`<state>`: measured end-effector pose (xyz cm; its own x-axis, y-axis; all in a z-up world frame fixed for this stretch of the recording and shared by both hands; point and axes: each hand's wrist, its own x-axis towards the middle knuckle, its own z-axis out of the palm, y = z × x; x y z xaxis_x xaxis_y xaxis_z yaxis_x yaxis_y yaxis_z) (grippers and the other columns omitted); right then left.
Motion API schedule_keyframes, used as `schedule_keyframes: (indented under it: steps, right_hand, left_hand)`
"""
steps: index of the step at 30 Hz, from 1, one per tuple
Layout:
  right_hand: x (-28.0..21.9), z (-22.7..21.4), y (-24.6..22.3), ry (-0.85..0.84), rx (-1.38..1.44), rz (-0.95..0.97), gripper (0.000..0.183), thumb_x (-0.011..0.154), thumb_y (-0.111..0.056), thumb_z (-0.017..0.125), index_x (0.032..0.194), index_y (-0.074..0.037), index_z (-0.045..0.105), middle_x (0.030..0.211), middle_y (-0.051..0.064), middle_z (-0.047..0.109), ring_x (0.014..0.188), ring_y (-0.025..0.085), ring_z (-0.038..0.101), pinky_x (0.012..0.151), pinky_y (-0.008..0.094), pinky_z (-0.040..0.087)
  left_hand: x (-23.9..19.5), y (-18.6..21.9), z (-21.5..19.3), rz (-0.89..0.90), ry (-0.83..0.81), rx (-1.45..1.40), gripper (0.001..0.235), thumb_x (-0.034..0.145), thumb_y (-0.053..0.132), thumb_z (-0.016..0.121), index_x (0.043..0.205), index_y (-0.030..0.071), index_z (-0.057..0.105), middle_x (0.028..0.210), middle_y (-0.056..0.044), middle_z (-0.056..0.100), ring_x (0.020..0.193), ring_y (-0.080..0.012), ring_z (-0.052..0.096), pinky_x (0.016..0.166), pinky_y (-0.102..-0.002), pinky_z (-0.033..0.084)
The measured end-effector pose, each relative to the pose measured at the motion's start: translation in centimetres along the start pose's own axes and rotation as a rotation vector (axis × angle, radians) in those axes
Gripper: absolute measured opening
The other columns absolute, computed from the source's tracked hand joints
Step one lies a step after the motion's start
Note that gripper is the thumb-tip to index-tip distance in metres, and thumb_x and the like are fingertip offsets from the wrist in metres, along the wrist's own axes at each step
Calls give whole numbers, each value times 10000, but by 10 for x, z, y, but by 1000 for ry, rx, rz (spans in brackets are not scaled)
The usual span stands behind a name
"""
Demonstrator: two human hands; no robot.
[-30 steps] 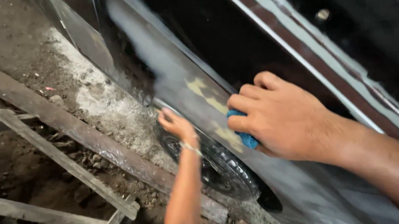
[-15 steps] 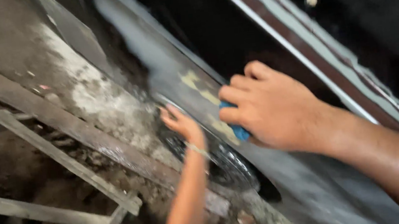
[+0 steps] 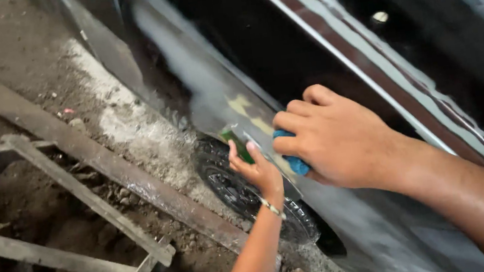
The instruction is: Sanding a car body panel using a sanding block and water.
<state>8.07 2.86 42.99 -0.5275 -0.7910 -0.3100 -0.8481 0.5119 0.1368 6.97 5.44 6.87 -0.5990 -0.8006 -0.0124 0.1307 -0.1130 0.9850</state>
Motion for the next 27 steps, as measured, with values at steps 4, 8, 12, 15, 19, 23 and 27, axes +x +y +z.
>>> schedule_keyframes:
  steps: [4,8,12,15,19,23,27]
  right_hand:
    - [0,1,5,21,10,-10,357,565,-214,822,872,-146,653,959,46,587,917,251,572,817,432,396]
    - [-10,4,2,34,-14,-5,381,557,-270,829,879,-155,660,964,44,597,954,255,574,850,437,398]
    - [-4,-4,0,-24,18,14,361,583,-242,841,887,-160,665,964,43,591,954,256,572,837,433,397]
    - [-4,-7,0,-39,-22,21,379,569,-270,847,882,-159,663,962,44,589,972,262,574,829,431,397]
    - [-5,0,-2,7,-42,4,403,538,-279,848,880,-162,668,960,44,590,977,265,578,823,431,399]
    - [-7,0,-1,26,-39,3,339,584,-243,837,867,-161,668,939,38,591,957,254,580,832,430,401]
    - [-4,-5,-3,-8,-57,-5,402,550,-262,839,903,-165,674,972,44,594,991,271,579,827,434,399]
  left_hand:
    - [73,-3,20,-48,-16,-23,514,1086,249,548,1471,-60,407,1469,-281,412,1359,-378,445,1153,-491,357]
    - [62,15,13,-89,26,84,488,1068,283,594,1438,-12,478,1426,-257,510,1338,-378,480,1146,-485,377]
    - [29,29,10,37,-10,-11,540,1063,310,600,1461,-21,446,1431,-282,482,1359,-392,437,1163,-486,315]
    - [73,21,23,71,73,55,499,1053,275,653,1433,-10,502,1417,-268,532,1345,-399,455,1162,-475,331]
    - [78,39,24,-175,114,183,520,999,312,685,1415,35,541,1283,-237,569,1219,-377,523,1087,-453,411]
    - [20,35,12,95,29,84,513,1034,279,652,1425,-4,480,1340,-269,523,1270,-409,499,1102,-496,374]
    - [93,15,25,-36,67,98,495,1062,296,641,1448,27,489,1377,-239,517,1278,-395,523,1096,-472,415]
